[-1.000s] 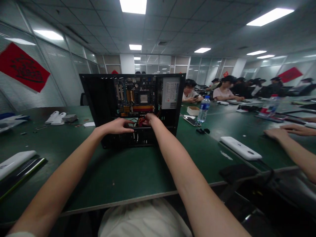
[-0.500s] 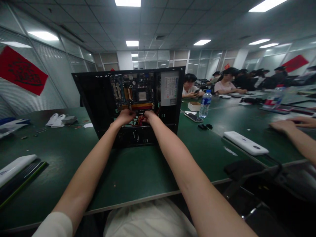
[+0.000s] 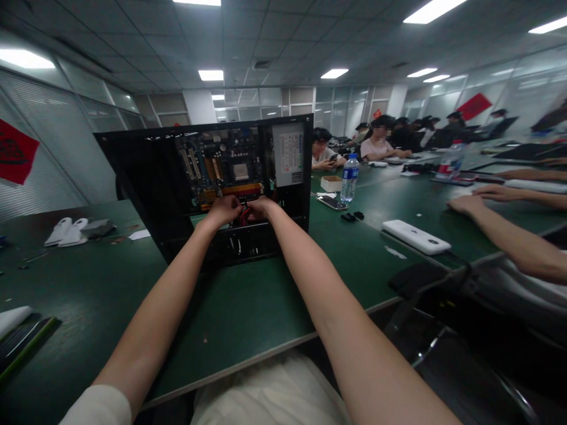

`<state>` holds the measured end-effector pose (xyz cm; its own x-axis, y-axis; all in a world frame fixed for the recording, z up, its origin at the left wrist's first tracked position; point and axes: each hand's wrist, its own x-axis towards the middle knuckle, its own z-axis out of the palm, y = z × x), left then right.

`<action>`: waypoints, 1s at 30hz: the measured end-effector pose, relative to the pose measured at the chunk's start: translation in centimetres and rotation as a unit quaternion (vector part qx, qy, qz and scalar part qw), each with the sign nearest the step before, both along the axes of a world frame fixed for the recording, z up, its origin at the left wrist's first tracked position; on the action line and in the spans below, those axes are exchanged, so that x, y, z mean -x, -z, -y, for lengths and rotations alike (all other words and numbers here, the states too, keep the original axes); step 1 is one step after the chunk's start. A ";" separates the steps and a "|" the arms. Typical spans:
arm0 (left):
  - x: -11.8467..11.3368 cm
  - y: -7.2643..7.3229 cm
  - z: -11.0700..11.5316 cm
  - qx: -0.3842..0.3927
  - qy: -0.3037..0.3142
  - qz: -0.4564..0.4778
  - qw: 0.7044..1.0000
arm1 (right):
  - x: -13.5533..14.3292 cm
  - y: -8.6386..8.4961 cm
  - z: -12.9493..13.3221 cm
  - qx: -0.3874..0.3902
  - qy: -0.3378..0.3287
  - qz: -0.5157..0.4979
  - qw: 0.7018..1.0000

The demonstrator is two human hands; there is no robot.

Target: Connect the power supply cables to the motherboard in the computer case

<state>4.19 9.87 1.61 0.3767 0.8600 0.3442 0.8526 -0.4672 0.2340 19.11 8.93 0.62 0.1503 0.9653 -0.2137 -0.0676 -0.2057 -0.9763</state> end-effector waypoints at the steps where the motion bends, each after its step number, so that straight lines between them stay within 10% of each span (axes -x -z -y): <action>1: 0.0 0.1 0.1 0.005 0.003 -0.001 1.000 | 0.1 0.0 0.1 -0.003 0.004 0.022 1.000; 24: -1.1 -1.0 0.5 -0.003 -0.076 -0.089 0.993 | -0.3 1.1 -0.7 -0.095 0.043 0.323 0.940; 30: -1.6 -0.5 1.6 -0.046 -0.088 -0.079 0.992 | -0.7 0.6 0.3 -0.195 0.042 0.485 0.852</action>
<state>5.82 8.30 2.11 0.2790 0.8853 0.3721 0.9456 -0.3209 0.0543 19.83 8.63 -0.02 0.1459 0.9116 0.3844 0.8106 0.1126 -0.5747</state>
